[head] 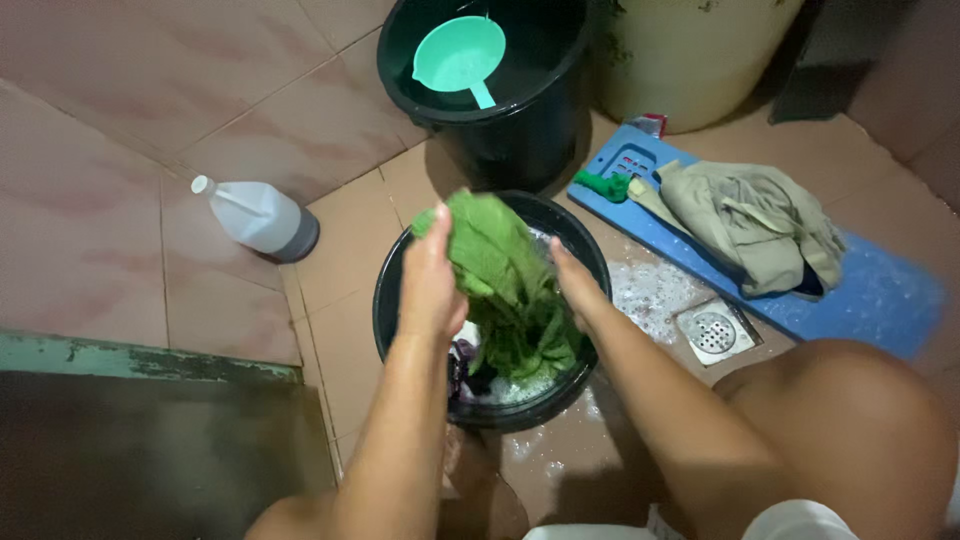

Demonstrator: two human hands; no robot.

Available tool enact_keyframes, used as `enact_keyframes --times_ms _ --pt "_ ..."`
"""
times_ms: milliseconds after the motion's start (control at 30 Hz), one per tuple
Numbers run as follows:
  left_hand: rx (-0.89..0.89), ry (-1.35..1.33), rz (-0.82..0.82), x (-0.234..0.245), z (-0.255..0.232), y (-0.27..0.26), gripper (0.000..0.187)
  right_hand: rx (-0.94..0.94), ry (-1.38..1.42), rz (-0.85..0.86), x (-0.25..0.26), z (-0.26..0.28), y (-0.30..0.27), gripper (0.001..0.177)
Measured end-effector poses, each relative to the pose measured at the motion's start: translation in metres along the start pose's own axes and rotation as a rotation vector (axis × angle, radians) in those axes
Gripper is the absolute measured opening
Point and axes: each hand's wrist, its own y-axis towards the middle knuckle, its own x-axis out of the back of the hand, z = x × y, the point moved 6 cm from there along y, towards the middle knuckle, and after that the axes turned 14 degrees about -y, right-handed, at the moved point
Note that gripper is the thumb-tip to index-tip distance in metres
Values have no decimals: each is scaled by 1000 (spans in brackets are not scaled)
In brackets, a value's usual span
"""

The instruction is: The person sits on the floor and hand-washes a green cloth in a black basin filled with soapy water. They repeatedly scrub, wring, and rinse the cloth, occasionally adding water from a nearby bucket using a green scoop.

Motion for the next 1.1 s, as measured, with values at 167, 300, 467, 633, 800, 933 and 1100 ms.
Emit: enact_keyframes --times_ms 167,300,467,633,800,933,1100 --pt "-68 -151 156 -20 -61 -19 62 -266 112 23 -9 38 -77 117" --pt "8 -66 -134 36 -30 -15 82 -163 319 118 -36 74 -87 117" --pt "269 48 -381 132 95 -7 83 239 -65 -23 -91 99 -83 55" --pt "234 13 -419 133 139 -3 38 399 -408 -336 -68 90 -85 32" --pt "94 230 -576 127 125 -6 30 322 -216 -325 -60 78 -83 41" --pt "109 124 -546 97 94 -6 25 252 -289 -277 -74 59 -69 46" --pt "84 -57 -224 -11 29 -8 23 98 -61 -118 -26 43 -26 70"
